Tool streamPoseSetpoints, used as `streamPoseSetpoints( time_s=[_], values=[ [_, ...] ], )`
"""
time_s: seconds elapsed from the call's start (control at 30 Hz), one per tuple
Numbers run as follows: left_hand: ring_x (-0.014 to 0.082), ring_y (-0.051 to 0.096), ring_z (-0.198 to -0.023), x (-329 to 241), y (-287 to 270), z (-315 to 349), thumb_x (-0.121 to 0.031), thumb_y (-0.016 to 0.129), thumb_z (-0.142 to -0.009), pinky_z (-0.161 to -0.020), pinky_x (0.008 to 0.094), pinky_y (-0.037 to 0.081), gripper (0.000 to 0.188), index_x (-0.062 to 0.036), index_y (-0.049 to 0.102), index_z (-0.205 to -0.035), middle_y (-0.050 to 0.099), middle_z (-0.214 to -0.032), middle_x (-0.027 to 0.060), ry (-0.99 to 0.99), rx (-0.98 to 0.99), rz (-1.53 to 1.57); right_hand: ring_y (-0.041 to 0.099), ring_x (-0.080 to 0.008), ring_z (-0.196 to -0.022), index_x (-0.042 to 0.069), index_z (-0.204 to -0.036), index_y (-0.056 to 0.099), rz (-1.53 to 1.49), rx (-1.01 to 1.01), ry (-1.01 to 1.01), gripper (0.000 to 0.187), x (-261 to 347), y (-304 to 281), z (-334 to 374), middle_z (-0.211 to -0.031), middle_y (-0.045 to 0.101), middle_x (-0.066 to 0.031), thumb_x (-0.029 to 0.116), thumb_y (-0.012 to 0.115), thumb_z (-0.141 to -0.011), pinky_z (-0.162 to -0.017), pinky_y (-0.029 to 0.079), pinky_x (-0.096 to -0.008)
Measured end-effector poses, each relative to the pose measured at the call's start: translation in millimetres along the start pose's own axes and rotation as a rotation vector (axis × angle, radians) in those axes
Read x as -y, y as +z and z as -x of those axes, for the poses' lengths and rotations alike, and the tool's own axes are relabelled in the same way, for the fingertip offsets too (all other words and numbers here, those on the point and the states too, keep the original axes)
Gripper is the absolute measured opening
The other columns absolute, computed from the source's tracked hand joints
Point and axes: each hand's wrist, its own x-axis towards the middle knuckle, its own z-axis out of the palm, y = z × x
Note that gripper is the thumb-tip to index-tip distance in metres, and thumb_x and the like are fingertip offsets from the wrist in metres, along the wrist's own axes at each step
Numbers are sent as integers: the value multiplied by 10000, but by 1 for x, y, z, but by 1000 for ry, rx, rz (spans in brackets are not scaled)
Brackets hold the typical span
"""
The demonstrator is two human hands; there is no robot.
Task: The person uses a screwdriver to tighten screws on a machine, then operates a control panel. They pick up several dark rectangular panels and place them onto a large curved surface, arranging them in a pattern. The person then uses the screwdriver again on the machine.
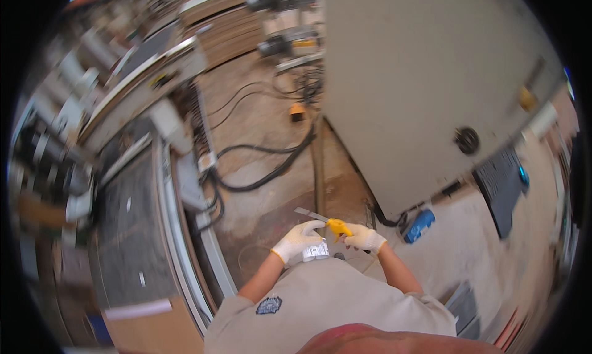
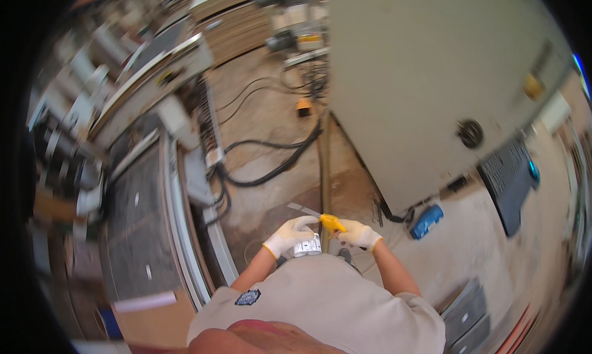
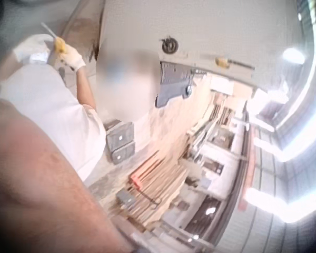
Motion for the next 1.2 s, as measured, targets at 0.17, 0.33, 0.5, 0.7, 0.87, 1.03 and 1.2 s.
streamPoseSetpoints(
  time_s=[0.17,0.33,0.5,0.7,0.87,1.03,1.2],
  values=[
    [186,701,-965,-2,20,41,-108,706,-890,-851,328,564,487,0,617,-1356,738,-1080,142,-100,-246,-190,707,-136,-783,64,-1442,531,-442,280,-106,588,-42,-53,-22,-1209,678,-73,148,710,-888,-549,509,-240],
    [267,694,-1075,-6,59,71,-235,661,-934,-952,377,524,398,-41,659,-1281,723,-1163,144,11,-405,-392,605,-92,-624,83,-1373,560,-403,512,-106,507,-39,-57,-70,-1058,691,-50,143,725,-897,-517,472,-214],
    [347,679,-1131,-24,86,78,-338,644,-948,-963,421,521,388,-62,685,-1218,718,-1187,168,-106,-608,-450,584,-92,-623,85,-1261,626,-51,372,-171,330,12,-19,-94,-915,664,-28,145,672,-940,-535,477,-253],
    [404,687,-1014,-33,93,81,-461,628,-954,-878,475,537,428,-95,699,-1164,730,-1075,198,-212,-612,-643,650,-181,-681,101,-1311,618,421,68,-268,367,57,9,-87,-913,680,-93,186,676,-959,-613,535,-363],
    [260,713,-774,-44,71,93,-445,664,-950,-734,402,558,381,-73,675,-1037,729,-909,127,-132,-403,-551,642,-392,-1212,49,-1394,569,524,135,-351,489,74,17,-91,-1253,686,-236,145,662,-924,-1015,501,-434],
    [200,700,-758,-36,26,123,-380,745,-924,-718,357,557,339,-61,684,-1018,726,-893,103,-78,-285,-362,634,-403,-1210,53,-1398,562,538,162,-328,493,91,36,-104,-1257,684,-237,146,659,-923,-1013,500,-437],
    [143,700,-897,-6,-35,172,-259,795,-903,-800,321,571,332,-19,719,-1119,753,-1004,86,76,-276,-259,624,-411,-1217,75,-1427,541,632,190,-320,522,124,71,-125,-1262,684,-236,175,655,-927,-1010,498,-442]
  ],
)
